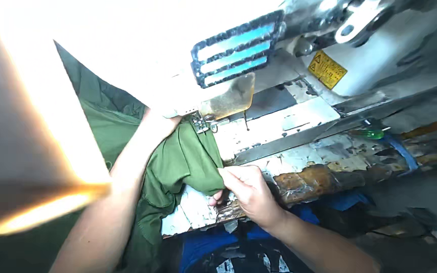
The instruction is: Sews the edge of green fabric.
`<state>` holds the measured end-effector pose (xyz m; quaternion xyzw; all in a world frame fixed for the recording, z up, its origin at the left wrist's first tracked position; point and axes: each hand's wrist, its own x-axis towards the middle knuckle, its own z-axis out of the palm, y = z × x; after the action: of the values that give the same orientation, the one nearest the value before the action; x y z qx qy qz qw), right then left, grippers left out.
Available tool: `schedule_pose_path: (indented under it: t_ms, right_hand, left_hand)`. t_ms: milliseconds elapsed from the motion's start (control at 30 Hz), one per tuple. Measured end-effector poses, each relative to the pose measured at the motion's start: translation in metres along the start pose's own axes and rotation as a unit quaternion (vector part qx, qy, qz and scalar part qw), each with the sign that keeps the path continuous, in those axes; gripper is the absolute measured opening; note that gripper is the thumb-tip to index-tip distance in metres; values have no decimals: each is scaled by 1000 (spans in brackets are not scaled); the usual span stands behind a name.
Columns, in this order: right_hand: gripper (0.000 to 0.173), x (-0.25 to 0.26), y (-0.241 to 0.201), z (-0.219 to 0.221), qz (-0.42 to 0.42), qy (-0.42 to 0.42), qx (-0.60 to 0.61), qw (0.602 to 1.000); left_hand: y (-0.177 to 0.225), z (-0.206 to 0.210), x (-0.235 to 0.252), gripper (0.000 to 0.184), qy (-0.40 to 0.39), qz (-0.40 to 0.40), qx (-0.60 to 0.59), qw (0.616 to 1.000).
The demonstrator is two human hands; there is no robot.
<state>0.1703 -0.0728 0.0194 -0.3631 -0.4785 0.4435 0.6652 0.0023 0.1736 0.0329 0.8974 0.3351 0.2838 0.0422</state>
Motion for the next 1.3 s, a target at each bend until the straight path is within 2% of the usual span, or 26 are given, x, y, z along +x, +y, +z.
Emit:
schedule_pose_path:
  t_ms: [67, 100, 133, 167, 200, 233, 300, 367, 433, 467, 533, 600, 633, 700, 767, 800, 833, 900, 967, 1033, 1100, 1200, 1233, 1300]
  right_hand:
    - [34, -2, 1, 0, 9, 10, 9, 1000]
    - [35, -2, 1, 1, 16, 17, 6, 1000]
    - [36, -1, 0, 2, 23, 24, 2, 999]
    - [36, 0, 1, 2, 25, 25, -5, 999]
    - [37, 1, 2, 2, 25, 20, -13, 999]
    - [36, 2, 3, 1, 28, 10, -23, 999]
    - [37, -1, 1, -6, 22, -14, -57, 998]
    - [38, -16, -3, -16, -51, 1, -120, 991]
    - [29, -30, -7, -29, -166, 38, -150, 974]
    - [24, -34, -8, -35, -208, 58, -158, 964]
    - [23, -37, -10, -43, -259, 96, -174, 945]
    - [29, -35, -9, -42, -288, 103, -190, 933]
    - [35, -34, -6, -38, -296, 93, -201, 929]
    - [40, -32, 9, -15, -287, 51, -222, 930]
    - [27, -28, 31, 24, -268, -61, -252, 928]
    - [17, -22, 39, 45, -267, -148, -282, 909]
    - [17, -16, 42, 62, -274, -228, -301, 884]
    - [13, -8, 46, 76, -318, -279, -306, 853]
    - [16, -13, 39, 55, -320, -211, -295, 875]
    - [17, -9, 28, 16, -331, -57, -285, 898]
    - [9, 10, 9, -9, -355, 84, -345, 865]
    - [12, 44, -8, -13, -393, 135, -449, 791]
    - [13, 50, -8, -11, -391, 134, -469, 781]
    - [9, 56, -7, -9, -380, 138, -466, 787]
  left_hand:
    - [11, 1, 4, 42, 21, 9, 37, 999]
    - [24, -4, 7, 44, 8, -16, 62, 998]
    - [46, -18, 14, 48, -61, -80, 86, 991]
    - [70, -38, 28, 57, -178, -182, 80, 964]
    - [54, -19, 20, 62, -57, -147, 61, 986]
    - [44, -10, 18, 71, 0, -133, 28, 991]
    - [54, -20, 17, 77, 22, -135, 20, 990]
    - [103, -61, 2, 54, -6, -132, 33, 991]
    - [141, -89, -37, 24, 38, -50, 22, 998]
    - [152, -93, -59, 20, 72, -13, 10, 997]
    - [161, -81, -89, 24, 107, 32, 6, 994]
    - [158, -56, -95, 23, 129, 54, 10, 990]
    - [156, -46, -90, 18, 167, 62, -11, 984]
    - [158, -47, -77, 12, 252, 71, -78, 962]
    - [168, -64, -71, 9, 302, 76, -128, 942]
    - [171, -71, -68, 8, 330, 84, -130, 931]
    - [172, -76, -65, 7, 356, 90, -122, 922]
    - [170, -82, -61, 5, 389, 91, -105, 911]
    - [167, -83, -62, 4, 399, 84, -113, 906]
    - [164, -81, -64, 4, 406, 78, -135, 901]
    - [165, -78, -66, 4, 405, 78, -151, 899]
    - [169, -79, -62, 5, 402, 92, -138, 901]
    - [170, -81, -61, 6, 400, 96, -127, 903]
    - [172, -86, -60, 7, 399, 102, -109, 905]
